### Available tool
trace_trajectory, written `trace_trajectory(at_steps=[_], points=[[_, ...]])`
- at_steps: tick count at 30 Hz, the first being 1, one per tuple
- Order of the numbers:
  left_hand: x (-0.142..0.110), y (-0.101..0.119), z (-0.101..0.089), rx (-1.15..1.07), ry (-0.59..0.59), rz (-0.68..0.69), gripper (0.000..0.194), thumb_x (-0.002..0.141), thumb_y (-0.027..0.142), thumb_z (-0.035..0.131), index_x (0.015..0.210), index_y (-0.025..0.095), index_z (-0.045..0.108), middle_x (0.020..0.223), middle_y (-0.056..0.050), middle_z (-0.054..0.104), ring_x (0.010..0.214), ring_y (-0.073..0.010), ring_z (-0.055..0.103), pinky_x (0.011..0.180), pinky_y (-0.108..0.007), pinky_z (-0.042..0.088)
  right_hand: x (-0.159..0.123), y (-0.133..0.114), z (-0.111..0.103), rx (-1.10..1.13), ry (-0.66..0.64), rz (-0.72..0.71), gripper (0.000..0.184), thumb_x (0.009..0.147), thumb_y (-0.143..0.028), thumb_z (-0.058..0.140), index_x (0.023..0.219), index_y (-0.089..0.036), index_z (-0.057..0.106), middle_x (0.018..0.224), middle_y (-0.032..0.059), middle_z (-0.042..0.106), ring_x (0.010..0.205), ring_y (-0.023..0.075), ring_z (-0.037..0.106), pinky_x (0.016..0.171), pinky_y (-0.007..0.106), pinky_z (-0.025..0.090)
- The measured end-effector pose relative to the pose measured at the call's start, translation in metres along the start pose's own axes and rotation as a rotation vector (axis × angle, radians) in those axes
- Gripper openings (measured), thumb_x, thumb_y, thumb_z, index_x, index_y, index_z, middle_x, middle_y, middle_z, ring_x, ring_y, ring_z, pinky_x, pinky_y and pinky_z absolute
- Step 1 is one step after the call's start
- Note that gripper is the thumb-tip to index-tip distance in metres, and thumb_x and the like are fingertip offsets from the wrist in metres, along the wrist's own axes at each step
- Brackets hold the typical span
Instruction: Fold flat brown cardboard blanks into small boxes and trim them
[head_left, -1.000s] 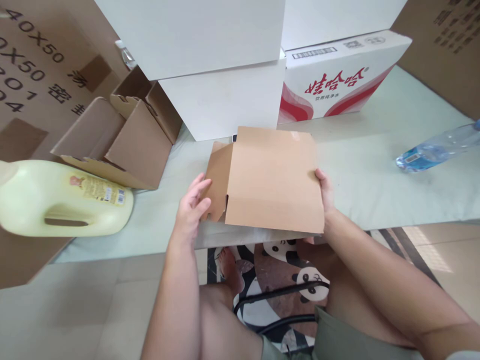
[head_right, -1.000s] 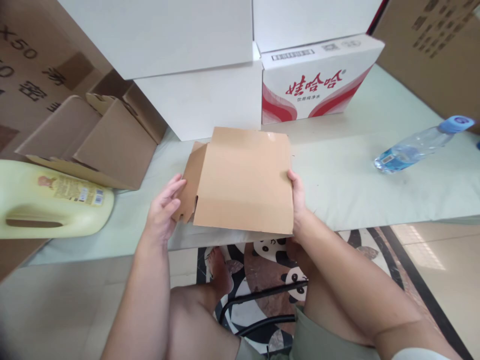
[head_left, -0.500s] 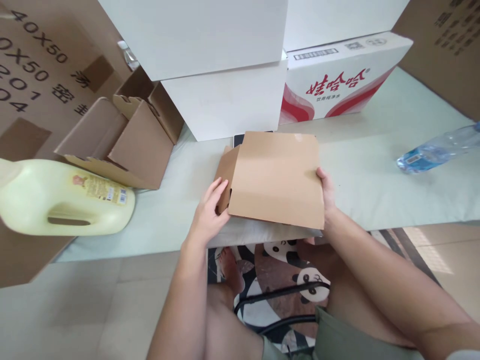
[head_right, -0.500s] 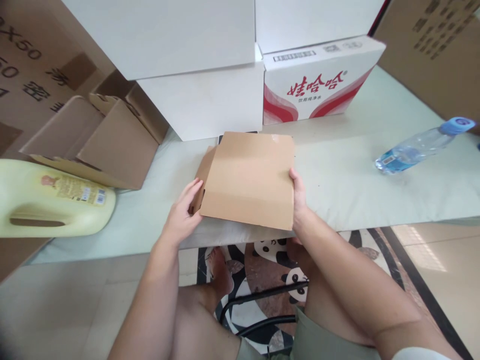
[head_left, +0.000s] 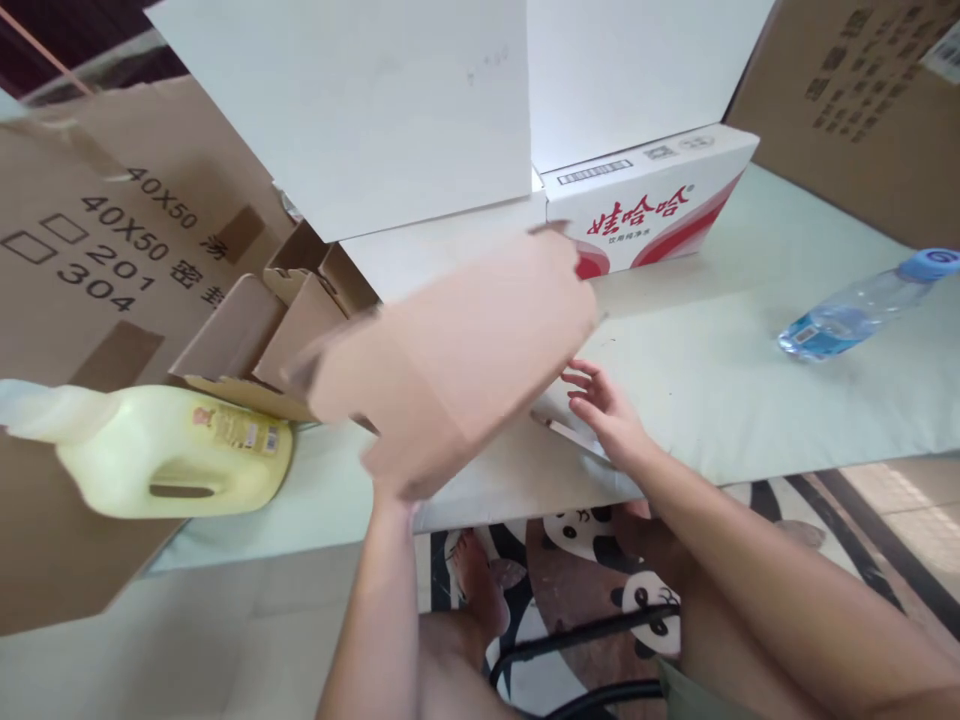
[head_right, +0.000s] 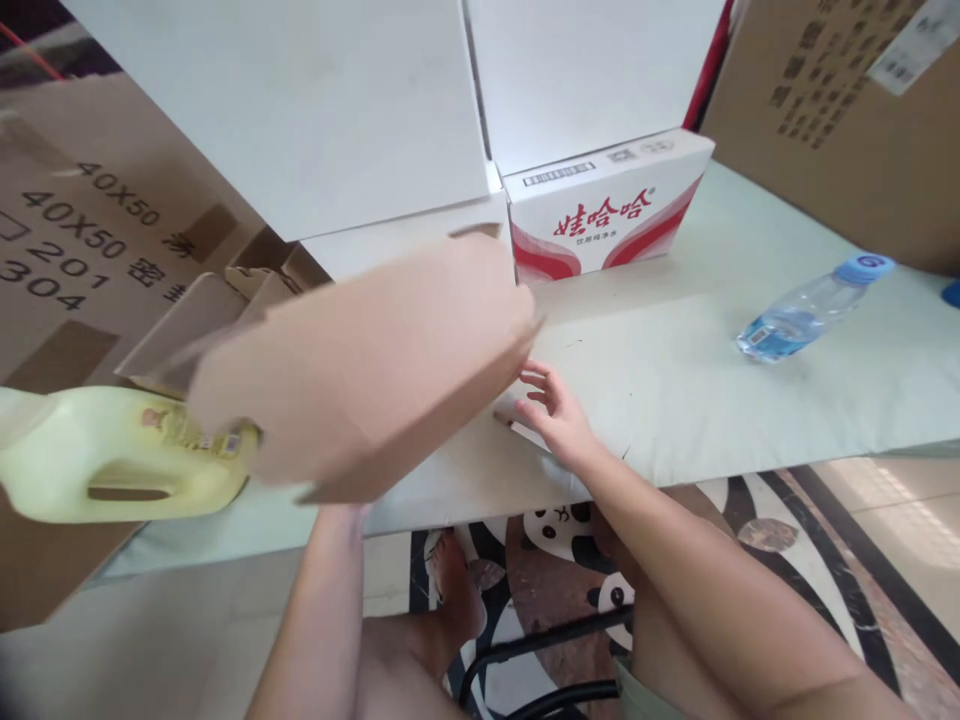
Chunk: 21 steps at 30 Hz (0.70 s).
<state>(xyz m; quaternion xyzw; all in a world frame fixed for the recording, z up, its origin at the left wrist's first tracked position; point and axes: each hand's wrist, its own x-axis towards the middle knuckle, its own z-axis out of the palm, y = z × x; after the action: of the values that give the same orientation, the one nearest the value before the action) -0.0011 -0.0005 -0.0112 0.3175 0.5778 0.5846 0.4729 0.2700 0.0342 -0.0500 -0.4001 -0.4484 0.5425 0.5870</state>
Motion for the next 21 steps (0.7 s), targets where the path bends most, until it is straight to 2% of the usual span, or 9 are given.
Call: trace_trajectory(at_steps=[2,4,7,9,11,14,17,19,21], points=[[-0.002,0.007,0.004,-0.086,0.029,-0.038,0.052,0.066,0.055,0.082,0.110,0.031,0.070,0.114,0.000,0.075,0.120,-0.0318,0.063,0.088,-0.042,0.057,-0.001,-0.002,-0.004,-0.063,0.004,-0.035,0.046,0.074,-0.037,0.079,0.117,-0.033,0.063,0.122,0.0013,0.064,0.108,0.0192,0.059,0.097,0.037,0.046],[-0.004,0.010,0.005,-0.124,0.022,-0.116,0.043,0.063,0.048,0.086,0.098,0.028,0.073,0.101,0.001,0.078,0.108,-0.0300,0.068,0.082,-0.039,0.059,-0.002,-0.005,-0.007,-0.079,0.015,-0.035,0.042,0.075,-0.039,0.078,0.114,-0.031,0.063,0.108,0.0003,0.067,0.097,0.0180,0.060,0.092,0.037,0.047],[-0.003,0.006,0.003,-0.127,-0.051,-0.167,0.036,0.063,0.045,0.087,0.091,0.026,0.073,0.092,0.001,0.078,0.094,-0.0271,0.071,0.078,-0.038,0.060,-0.002,-0.008,-0.009,-0.063,-0.118,0.055,0.030,0.079,-0.047,0.072,0.099,-0.025,0.067,0.094,0.0019,0.070,0.089,0.0192,0.063,0.087,0.039,0.051],[0.000,0.002,0.001,-0.145,-0.105,-0.154,0.037,0.063,0.044,0.087,0.092,0.025,0.073,0.089,0.000,0.078,0.088,-0.0257,0.072,0.077,-0.039,0.061,-0.003,-0.009,-0.010,-0.058,-0.226,0.094,0.034,0.079,-0.050,0.071,0.099,-0.023,0.068,0.096,0.0045,0.072,0.092,0.0214,0.066,0.088,0.041,0.052],[0.003,-0.002,0.000,-0.155,-0.133,-0.157,0.036,0.064,0.041,0.085,0.093,0.025,0.073,0.084,-0.002,0.077,0.082,-0.0246,0.073,0.077,-0.038,0.062,-0.004,-0.010,-0.011,-0.086,-0.277,0.092,0.040,0.078,-0.051,0.072,0.105,-0.023,0.068,0.102,0.0063,0.073,0.099,0.0237,0.066,0.092,0.042,0.052],[0.009,-0.004,0.000,-0.174,-0.095,-0.221,0.022,0.074,0.035,0.076,0.092,0.024,0.073,0.078,-0.002,0.076,0.074,-0.0230,0.073,0.070,-0.036,0.062,-0.003,-0.012,-0.014,-0.140,-0.329,0.069,0.042,0.080,-0.055,0.068,0.106,-0.023,0.069,0.106,0.0077,0.074,0.104,0.0258,0.067,0.093,0.044,0.052],[0.013,-0.005,-0.001,-0.213,-0.041,-0.305,0.014,0.084,0.032,0.065,0.091,0.023,0.074,0.076,-0.003,0.076,0.070,-0.0222,0.073,0.065,-0.035,0.062,-0.001,-0.014,-0.019,-0.248,-0.385,-0.043,0.041,0.085,-0.061,0.060,0.092,-0.022,0.072,0.106,0.0084,0.074,0.110,0.0286,0.064,0.096,0.046,0.050],[0.015,-0.005,-0.003,-0.248,-0.034,-0.345,0.020,0.090,0.034,0.058,0.088,0.023,0.074,0.075,-0.003,0.076,0.068,-0.0222,0.072,0.062,-0.035,0.062,0.001,-0.015,-0.024,-0.354,-0.422,-0.180,0.043,0.089,-0.061,0.055,0.081,-0.022,0.072,0.104,0.0088,0.074,0.117,0.0303,0.061,0.100,0.048,0.047],[0.016,-0.007,-0.007,-0.277,-0.037,-0.373,0.027,0.093,0.036,0.052,0.085,0.022,0.073,0.073,-0.004,0.075,0.066,-0.0225,0.072,0.058,-0.035,0.061,0.002,-0.016,-0.029,-0.438,-0.458,-0.302,0.044,0.092,-0.059,0.050,0.081,-0.022,0.072,0.106,0.0095,0.073,0.119,0.0301,0.059,0.102,0.048,0.045]])
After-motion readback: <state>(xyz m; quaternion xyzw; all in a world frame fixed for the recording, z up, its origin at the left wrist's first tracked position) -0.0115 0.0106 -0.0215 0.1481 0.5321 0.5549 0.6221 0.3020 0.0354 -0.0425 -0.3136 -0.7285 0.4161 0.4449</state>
